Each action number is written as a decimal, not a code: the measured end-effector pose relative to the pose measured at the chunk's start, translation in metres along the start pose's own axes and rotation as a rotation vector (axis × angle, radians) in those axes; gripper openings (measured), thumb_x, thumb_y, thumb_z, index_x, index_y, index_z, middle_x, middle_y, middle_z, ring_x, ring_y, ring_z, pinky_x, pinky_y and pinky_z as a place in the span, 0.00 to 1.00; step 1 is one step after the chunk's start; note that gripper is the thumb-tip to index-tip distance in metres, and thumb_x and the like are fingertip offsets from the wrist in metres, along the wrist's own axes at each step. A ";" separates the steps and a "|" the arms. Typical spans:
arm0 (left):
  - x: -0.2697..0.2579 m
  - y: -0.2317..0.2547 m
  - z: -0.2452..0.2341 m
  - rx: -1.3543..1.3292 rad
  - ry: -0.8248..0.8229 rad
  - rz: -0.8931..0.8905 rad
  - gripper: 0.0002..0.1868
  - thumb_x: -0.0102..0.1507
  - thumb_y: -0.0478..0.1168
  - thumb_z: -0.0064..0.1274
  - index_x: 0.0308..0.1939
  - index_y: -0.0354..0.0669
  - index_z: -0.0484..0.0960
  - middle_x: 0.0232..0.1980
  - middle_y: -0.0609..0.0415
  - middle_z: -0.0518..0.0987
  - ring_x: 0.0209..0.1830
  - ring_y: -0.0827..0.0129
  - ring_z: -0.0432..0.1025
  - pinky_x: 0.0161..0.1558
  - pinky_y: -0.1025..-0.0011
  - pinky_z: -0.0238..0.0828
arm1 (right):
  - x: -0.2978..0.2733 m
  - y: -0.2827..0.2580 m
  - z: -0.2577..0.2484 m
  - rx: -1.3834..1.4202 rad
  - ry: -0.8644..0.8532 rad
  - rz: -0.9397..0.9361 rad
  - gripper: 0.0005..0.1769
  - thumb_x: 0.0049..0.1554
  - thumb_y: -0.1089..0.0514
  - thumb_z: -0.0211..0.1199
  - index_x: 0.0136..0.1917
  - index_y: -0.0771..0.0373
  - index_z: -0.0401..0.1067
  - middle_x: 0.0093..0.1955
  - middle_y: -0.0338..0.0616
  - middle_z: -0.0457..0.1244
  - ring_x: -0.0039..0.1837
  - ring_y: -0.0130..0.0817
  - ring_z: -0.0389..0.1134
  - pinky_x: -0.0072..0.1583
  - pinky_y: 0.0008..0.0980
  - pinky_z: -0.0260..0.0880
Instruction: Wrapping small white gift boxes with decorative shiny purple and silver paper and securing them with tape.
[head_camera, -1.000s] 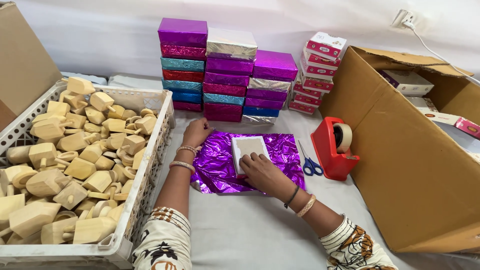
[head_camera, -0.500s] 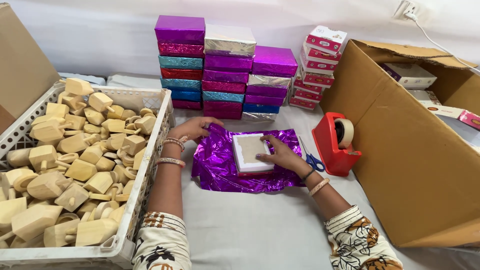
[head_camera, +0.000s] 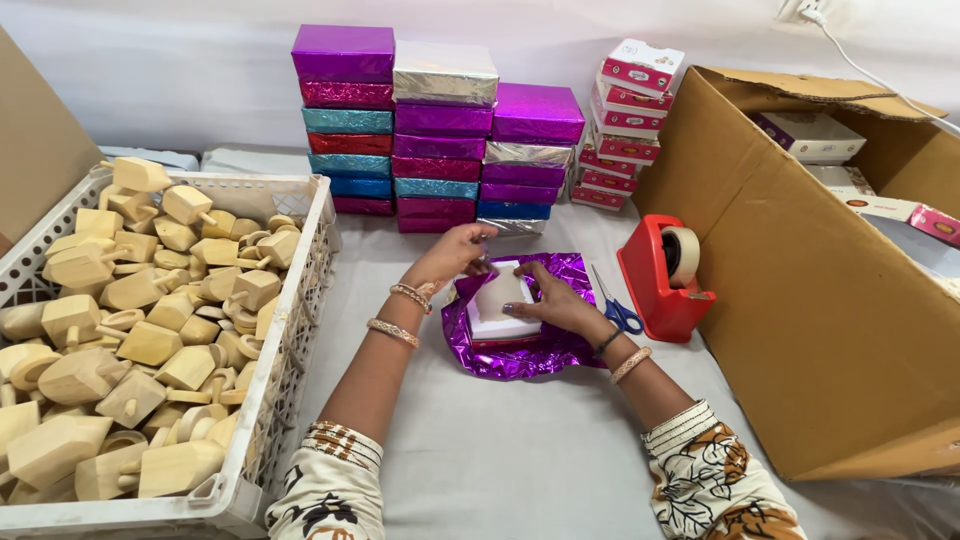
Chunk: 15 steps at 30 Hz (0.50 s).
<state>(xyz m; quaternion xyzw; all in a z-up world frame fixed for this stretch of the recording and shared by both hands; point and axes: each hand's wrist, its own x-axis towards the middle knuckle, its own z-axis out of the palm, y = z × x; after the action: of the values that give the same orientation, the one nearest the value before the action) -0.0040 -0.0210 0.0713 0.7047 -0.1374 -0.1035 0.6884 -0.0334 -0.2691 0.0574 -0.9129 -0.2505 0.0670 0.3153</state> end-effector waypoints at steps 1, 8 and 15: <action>-0.003 0.002 0.002 0.134 0.025 0.058 0.26 0.66 0.39 0.47 0.68 0.37 0.70 0.45 0.50 0.76 0.40 0.67 0.76 0.43 0.69 0.76 | 0.001 0.003 0.001 -0.005 0.004 -0.016 0.48 0.47 0.33 0.73 0.70 0.57 0.60 0.70 0.54 0.62 0.69 0.51 0.65 0.66 0.47 0.66; -0.041 0.011 -0.013 0.746 0.102 0.024 0.49 0.62 0.60 0.63 0.73 0.33 0.57 0.68 0.30 0.66 0.70 0.44 0.62 0.68 0.59 0.59 | 0.005 0.004 0.002 -0.007 -0.003 -0.020 0.48 0.46 0.33 0.73 0.70 0.59 0.60 0.68 0.57 0.62 0.67 0.51 0.67 0.64 0.45 0.69; -0.084 0.014 -0.019 0.819 0.114 -0.102 0.45 0.51 0.43 0.67 0.67 0.32 0.63 0.58 0.33 0.79 0.59 0.48 0.76 0.60 0.63 0.72 | 0.005 0.003 -0.004 -0.001 -0.114 -0.025 0.57 0.42 0.32 0.76 0.74 0.59 0.55 0.64 0.63 0.63 0.66 0.53 0.67 0.65 0.44 0.67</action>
<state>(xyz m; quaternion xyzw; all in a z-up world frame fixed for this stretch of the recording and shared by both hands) -0.0774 0.0252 0.0824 0.9308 -0.0936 -0.0350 0.3515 -0.0269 -0.2711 0.0588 -0.9045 -0.2795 0.1146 0.3011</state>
